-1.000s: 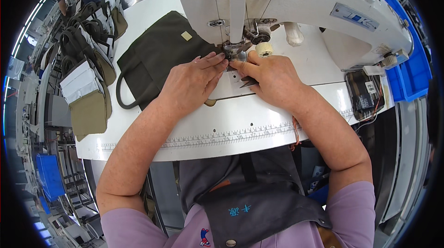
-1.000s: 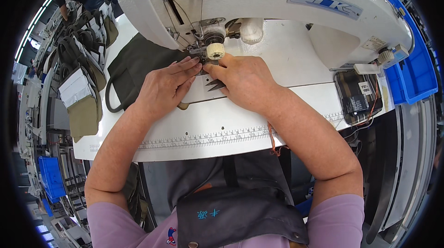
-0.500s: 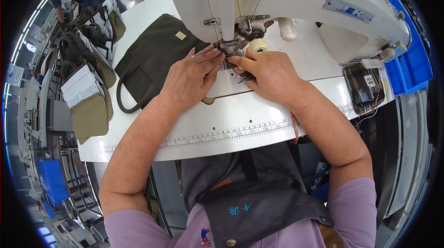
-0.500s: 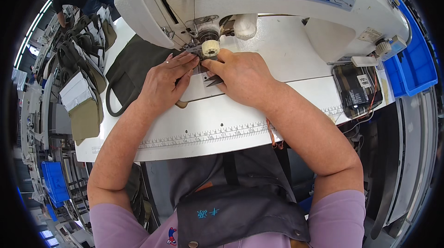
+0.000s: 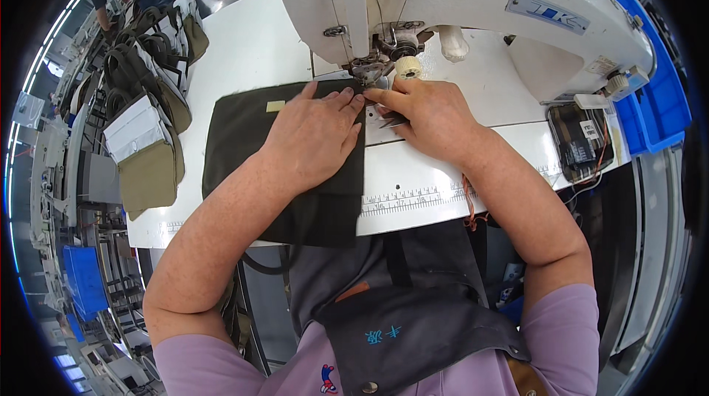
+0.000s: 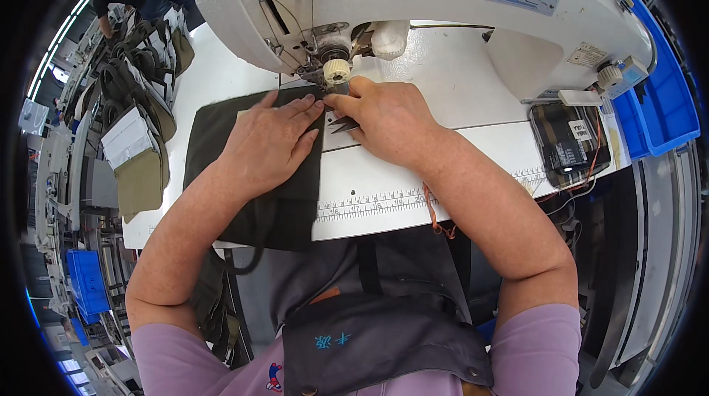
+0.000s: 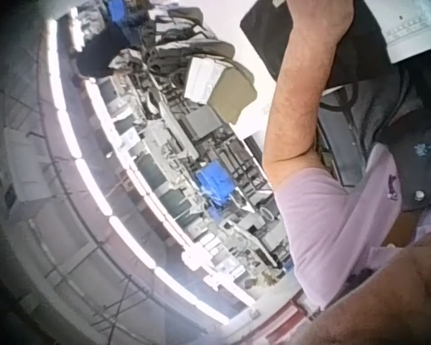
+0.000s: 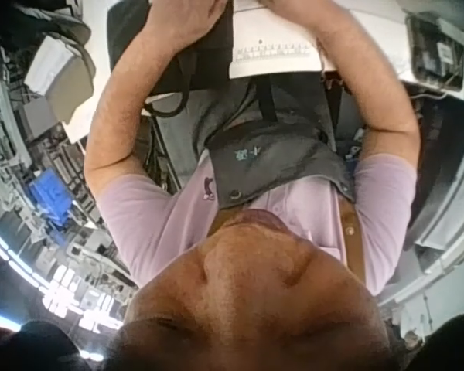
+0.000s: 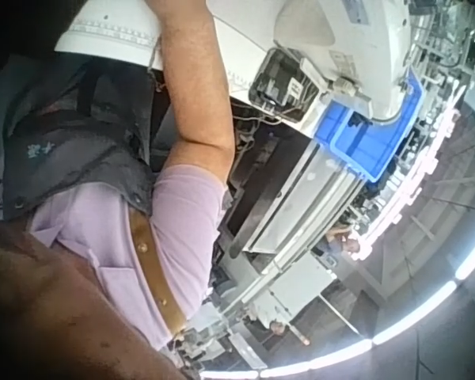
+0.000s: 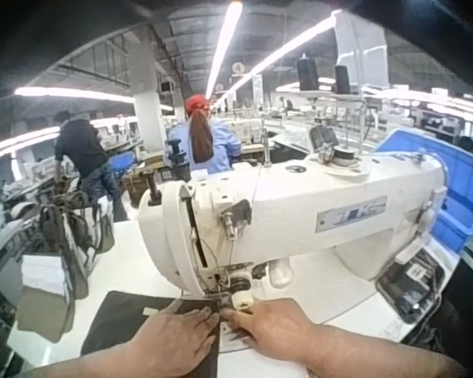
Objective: Sewing components of a dark green bag using an industrial sewing machine.
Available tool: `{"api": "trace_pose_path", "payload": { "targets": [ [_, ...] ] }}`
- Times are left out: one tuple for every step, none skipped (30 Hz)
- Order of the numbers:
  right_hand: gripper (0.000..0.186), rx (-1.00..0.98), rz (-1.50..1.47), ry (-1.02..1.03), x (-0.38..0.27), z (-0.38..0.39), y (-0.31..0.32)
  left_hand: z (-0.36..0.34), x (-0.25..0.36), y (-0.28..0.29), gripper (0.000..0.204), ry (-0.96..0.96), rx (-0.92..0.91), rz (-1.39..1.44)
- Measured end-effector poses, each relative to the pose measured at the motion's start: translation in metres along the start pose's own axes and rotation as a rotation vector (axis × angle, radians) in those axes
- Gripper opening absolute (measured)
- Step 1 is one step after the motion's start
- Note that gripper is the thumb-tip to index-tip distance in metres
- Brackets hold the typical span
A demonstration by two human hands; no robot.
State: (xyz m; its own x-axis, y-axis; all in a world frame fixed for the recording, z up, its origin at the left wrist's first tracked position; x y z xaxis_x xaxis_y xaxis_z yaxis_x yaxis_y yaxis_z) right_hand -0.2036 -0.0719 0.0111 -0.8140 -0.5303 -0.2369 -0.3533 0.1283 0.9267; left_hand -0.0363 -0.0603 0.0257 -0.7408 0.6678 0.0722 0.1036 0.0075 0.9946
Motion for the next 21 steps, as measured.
{"api": "trace_pose_path", "payload": {
  "targets": [
    [0.045,-0.004,0.011,0.016,0.000,0.000,-0.001,0.000,-0.003,-0.001,0.041,-0.074,0.080,-0.021],
    [0.045,-0.009,0.022,0.031,-0.001,0.000,-0.002,0.002,-0.004,-0.002,0.042,-0.149,0.159,-0.043],
    [0.045,-0.009,0.023,0.038,-0.002,0.000,-0.002,0.007,-0.006,-0.003,0.044,-0.150,0.254,0.070],
    [0.044,-0.004,0.024,0.034,-0.002,0.000,-0.002,0.009,-0.005,-0.006,0.044,-0.153,0.253,0.072],
    [0.044,0.000,0.026,0.030,-0.002,0.001,-0.002,0.010,-0.006,-0.007,0.043,-0.123,0.292,0.152],
    [0.044,-0.001,0.025,0.026,-0.003,0.002,-0.002,0.012,-0.008,-0.007,0.042,-0.093,0.329,0.233],
    [0.044,-0.001,0.025,0.026,-0.003,0.001,-0.001,0.011,-0.007,-0.007,0.042,-0.092,0.329,0.235],
    [0.044,-0.001,0.025,0.026,-0.002,0.001,-0.001,0.009,-0.007,-0.008,0.041,-0.068,0.312,0.262],
    [0.044,-0.003,0.024,0.025,-0.001,0.001,-0.002,0.008,-0.007,-0.010,0.041,-0.043,0.295,0.289],
    [0.044,0.015,0.023,0.026,0.000,0.001,-0.003,0.006,-0.006,-0.011,0.041,-0.045,0.291,0.291],
    [0.043,0.033,0.021,0.027,0.000,0.002,-0.004,0.005,-0.005,-0.011,0.041,-0.031,0.307,0.256],
    [0.043,0.032,0.019,0.021,0.000,0.001,-0.003,0.004,-0.005,-0.011,0.040,-0.017,0.322,0.222],
    [0.042,0.038,0.024,0.021,-0.001,0.001,-0.001,0.003,-0.004,-0.012,0.040,-0.017,0.317,0.223],
    [0.041,0.044,0.029,0.020,-0.002,0.002,0.001,0.002,-0.005,-0.011,0.040,-0.010,0.332,0.230],
    [0.041,0.042,0.026,0.016,-0.001,0.003,0.001,0.002,-0.006,-0.011,0.040,-0.002,0.346,0.236],
    [0.040,0.046,0.012,0.010,0.002,0.004,0.002,0.001,-0.006,-0.011,0.040,-0.004,0.343,0.237],
    [0.038,0.050,-0.002,0.004,0.004,0.005,0.004,0.001,-0.007,-0.012,0.042,0.000,0.331,0.239],
    [0.038,0.050,-0.004,0.002,0.003,0.007,0.006,0.003,-0.007,-0.012,0.044,0.005,0.319,0.240],
    [0.035,0.046,-0.025,-0.017,0.004,0.008,0.010,0.004,-0.007,-0.012,0.044,0.003,0.316,0.240],
    [0.033,0.041,-0.047,-0.035,0.005,0.010,0.012,0.006,-0.008,-0.013,0.049,0.019,0.297,0.232],
    [0.033,0.043,-0.050,-0.036,0.004,0.012,0.013,0.008,-0.008,-0.014,0.054,0.036,0.277,0.223]
  ]
}}
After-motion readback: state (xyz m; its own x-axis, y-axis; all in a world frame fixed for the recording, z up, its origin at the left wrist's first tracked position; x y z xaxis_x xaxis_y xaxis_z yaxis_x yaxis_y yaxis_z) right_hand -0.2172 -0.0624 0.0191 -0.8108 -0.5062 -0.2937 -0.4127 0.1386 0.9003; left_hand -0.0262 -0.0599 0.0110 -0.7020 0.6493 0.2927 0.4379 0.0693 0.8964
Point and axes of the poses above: each hand's wrist, its own z-axis away from the middle knuckle, its own y-axis out of the back of the hand, x = y × z, the point moved 5 cm from there along -z, towards the middle knuckle, and after that the axes turned 5 degrees about -y, right-handed, at the moved point
